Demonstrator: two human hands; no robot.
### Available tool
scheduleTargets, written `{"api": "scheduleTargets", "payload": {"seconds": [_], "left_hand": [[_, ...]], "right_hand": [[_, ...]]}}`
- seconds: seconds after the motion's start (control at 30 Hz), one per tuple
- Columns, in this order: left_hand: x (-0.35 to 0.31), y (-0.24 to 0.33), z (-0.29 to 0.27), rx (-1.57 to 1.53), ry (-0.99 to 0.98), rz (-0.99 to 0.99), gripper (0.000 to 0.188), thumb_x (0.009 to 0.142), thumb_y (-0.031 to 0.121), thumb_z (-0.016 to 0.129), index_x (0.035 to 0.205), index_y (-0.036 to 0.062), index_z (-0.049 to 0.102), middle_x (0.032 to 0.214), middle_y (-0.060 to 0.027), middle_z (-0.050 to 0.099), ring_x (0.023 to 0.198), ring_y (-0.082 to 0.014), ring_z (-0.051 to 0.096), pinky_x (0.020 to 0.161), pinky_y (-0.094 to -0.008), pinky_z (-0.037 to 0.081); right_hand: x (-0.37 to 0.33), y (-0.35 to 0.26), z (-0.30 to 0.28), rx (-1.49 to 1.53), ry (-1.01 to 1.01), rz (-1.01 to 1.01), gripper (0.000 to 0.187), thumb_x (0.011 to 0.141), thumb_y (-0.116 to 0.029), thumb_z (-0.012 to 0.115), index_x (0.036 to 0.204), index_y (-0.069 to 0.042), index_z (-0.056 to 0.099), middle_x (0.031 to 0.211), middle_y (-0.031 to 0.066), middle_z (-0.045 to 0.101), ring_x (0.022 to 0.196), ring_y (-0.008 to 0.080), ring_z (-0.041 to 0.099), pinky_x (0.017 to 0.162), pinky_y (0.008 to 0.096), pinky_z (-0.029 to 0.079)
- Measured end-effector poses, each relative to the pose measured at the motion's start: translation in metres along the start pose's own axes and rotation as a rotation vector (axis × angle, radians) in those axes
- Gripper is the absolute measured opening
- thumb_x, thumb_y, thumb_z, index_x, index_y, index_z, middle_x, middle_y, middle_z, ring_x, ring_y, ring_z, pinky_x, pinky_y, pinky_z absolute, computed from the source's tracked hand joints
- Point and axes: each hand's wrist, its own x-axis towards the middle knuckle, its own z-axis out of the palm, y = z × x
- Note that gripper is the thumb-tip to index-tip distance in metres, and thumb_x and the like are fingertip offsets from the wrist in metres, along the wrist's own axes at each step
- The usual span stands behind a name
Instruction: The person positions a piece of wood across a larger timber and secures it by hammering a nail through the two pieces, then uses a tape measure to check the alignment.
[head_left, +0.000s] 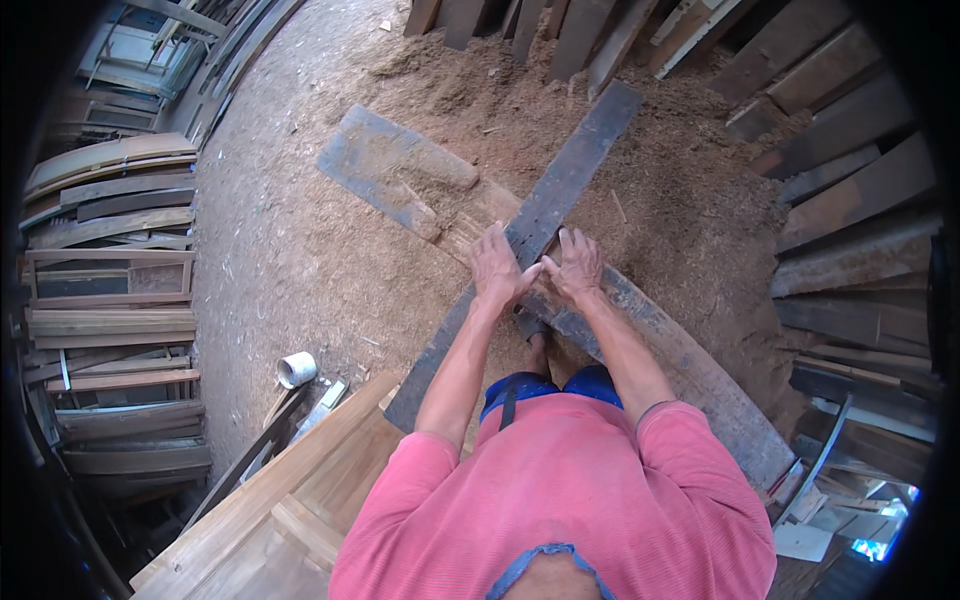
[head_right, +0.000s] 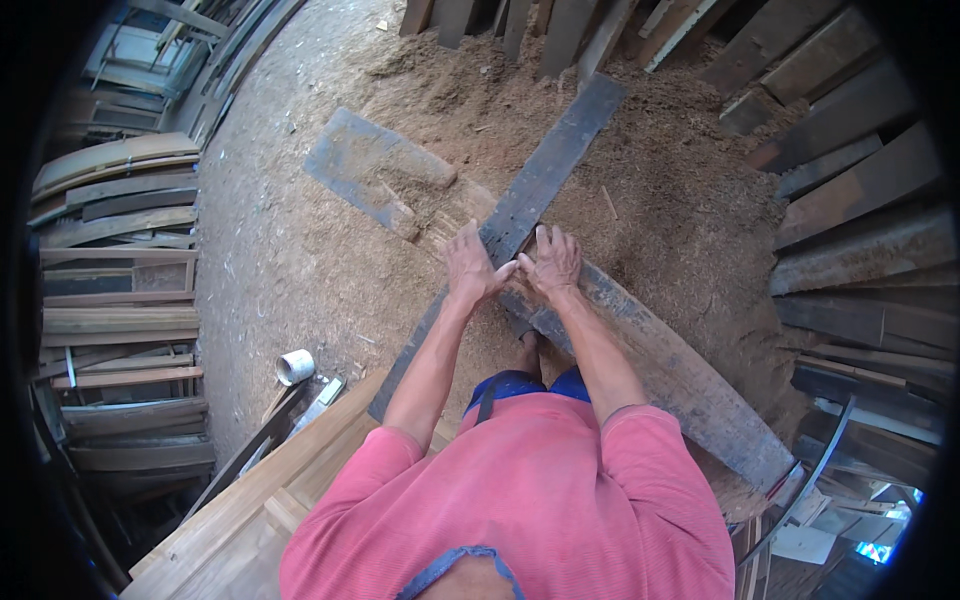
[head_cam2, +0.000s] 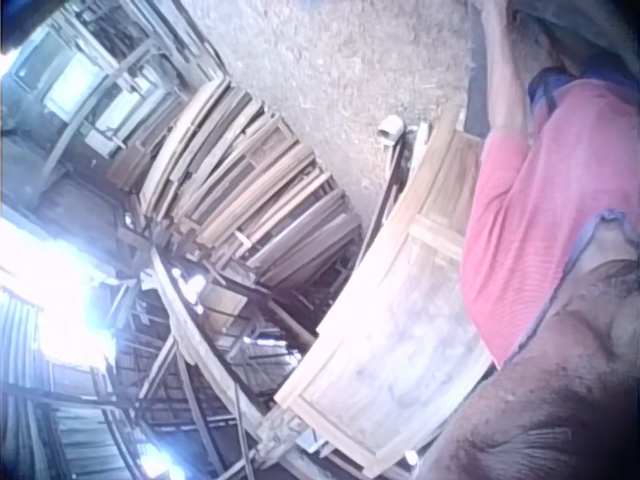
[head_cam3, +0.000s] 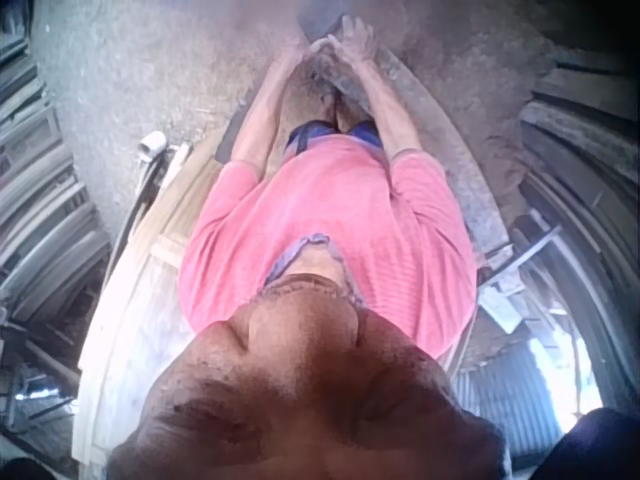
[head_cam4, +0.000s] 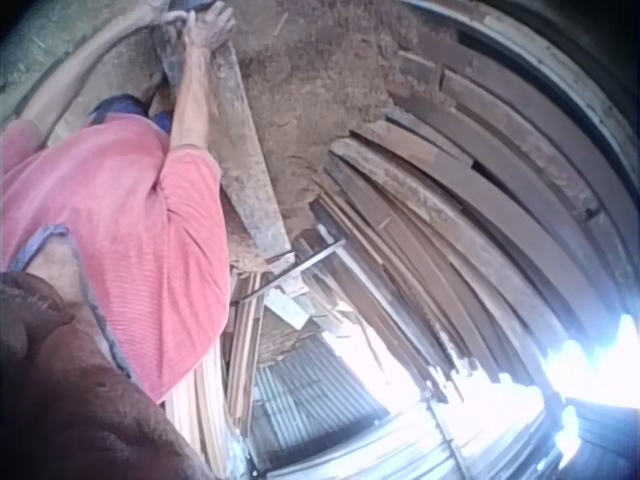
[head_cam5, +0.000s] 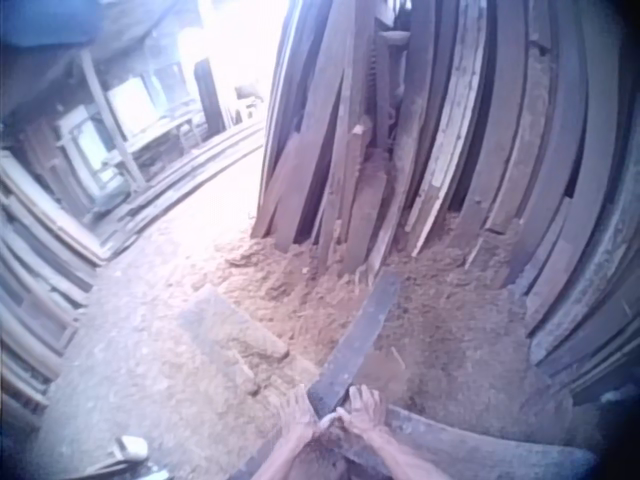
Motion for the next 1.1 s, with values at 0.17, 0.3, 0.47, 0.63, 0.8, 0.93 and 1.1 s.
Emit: {"api": "scheduleTargets", "payload": {"seconds": [0.17, 0.3, 0.47, 0.63, 0.8, 0.93, 1.1], "left_hand": [[0.032, 0.016, 0.010, -0.021, -0.113, -0.056, 0.097, 0.068, 0.037, 0.090, 0.139, -0.0070, 0.042, 0.134, -0.0284, 0.051, 0.127, -0.0447, 0.048, 0.108, -0.0549, 0.040], [0.029, 0.012, 0.013, -0.042, -0.065, -0.071, 0.084, 0.065, 0.034, 0.090, 0.127, -0.0050, 0.049, 0.130, -0.0280, 0.054, 0.123, -0.0444, 0.050, 0.105, -0.0542, 0.042], [0.029, 0.013, 0.013, -0.056, -0.061, -0.072, 0.086, 0.063, 0.034, 0.091, 0.127, -0.0049, 0.049, 0.127, -0.0271, 0.056, 0.122, -0.0446, 0.050, 0.106, -0.0529, 0.043], [0.028, 0.008, 0.014, -0.072, -0.059, -0.056, 0.087, 0.063, 0.035, 0.091, 0.128, -0.0039, 0.049, 0.128, -0.0260, 0.056, 0.122, -0.0448, 0.050, 0.104, -0.0533, 0.043], [0.025, -0.002, 0.016, -0.021, 0.022, 0.050, 0.090, 0.068, 0.037, 0.090, 0.134, -0.0058, 0.048, 0.130, -0.0268, 0.055, 0.120, -0.0441, 0.050, 0.104, -0.0510, 0.043], [0.027, 0.004, 0.013, -0.030, -0.026, 0.068, 0.091, 0.069, 0.038, 0.090, 0.136, -0.0051, 0.047, 0.131, -0.0265, 0.055, 0.120, -0.0439, 0.049, 0.106, -0.0516, 0.041], [0.026, -0.002, 0.021, 0.009, -0.008, 0.043, 0.095, 0.070, 0.042, 0.090, 0.140, -0.0015, 0.044, 0.134, -0.0239, 0.053, 0.124, -0.0420, 0.047, 0.107, -0.0512, 0.040]], "right_hand": [[0.000, 0.007, -0.001, -0.017, 0.042, -0.024, 0.071, 0.076, -0.039, 0.081, 0.134, -0.004, 0.057, 0.124, 0.0209, 0.061, 0.114, 0.0401, 0.060, 0.097, 0.0498, 0.048], [0.000, 0.000, -0.007, 0.001, -0.008, 0.027, 0.071, 0.080, -0.040, 0.080, 0.136, -0.004, 0.057, 0.132, 0.0242, 0.060, 0.119, 0.0419, 0.059, 0.101, 0.0506, 0.047], [0.003, 0.003, -0.005, 0.025, -0.079, 0.063, 0.071, 0.082, -0.042, 0.079, 0.137, -0.004, 0.056, 0.134, 0.0262, 0.059, 0.121, 0.0423, 0.058, 0.103, 0.0509, 0.045], [0.003, -0.001, -0.004, 0.012, -0.070, 0.131, 0.075, 0.082, -0.041, 0.078, 0.142, -0.004, 0.053, 0.141, 0.0258, 0.056, 0.128, 0.0418, 0.055, 0.109, 0.0493, 0.043], [-0.003, 0.002, -0.012, 0.085, -0.129, 0.093, 0.077, 0.085, -0.041, 0.076, 0.147, -0.004, 0.048, 0.151, 0.0230, 0.048, 0.136, 0.0402, 0.047, 0.115, 0.0487, 0.037], [-0.025, 0.034, -0.012, 0.130, -0.081, 0.158, 0.072, 0.089, -0.039, 0.072, 0.147, -0.003, 0.048, 0.154, 0.0211, 0.044, 0.139, 0.0409, 0.043, 0.118, 0.0479, 0.034], [-0.068, 0.062, -0.032, 0.114, -0.039, 0.297, 0.062, 0.092, -0.034, 0.069, 0.142, -0.002, 0.053, 0.154, 0.0221, 0.044, 0.139, 0.0418, 0.042, 0.118, 0.0486, 0.034]]}}
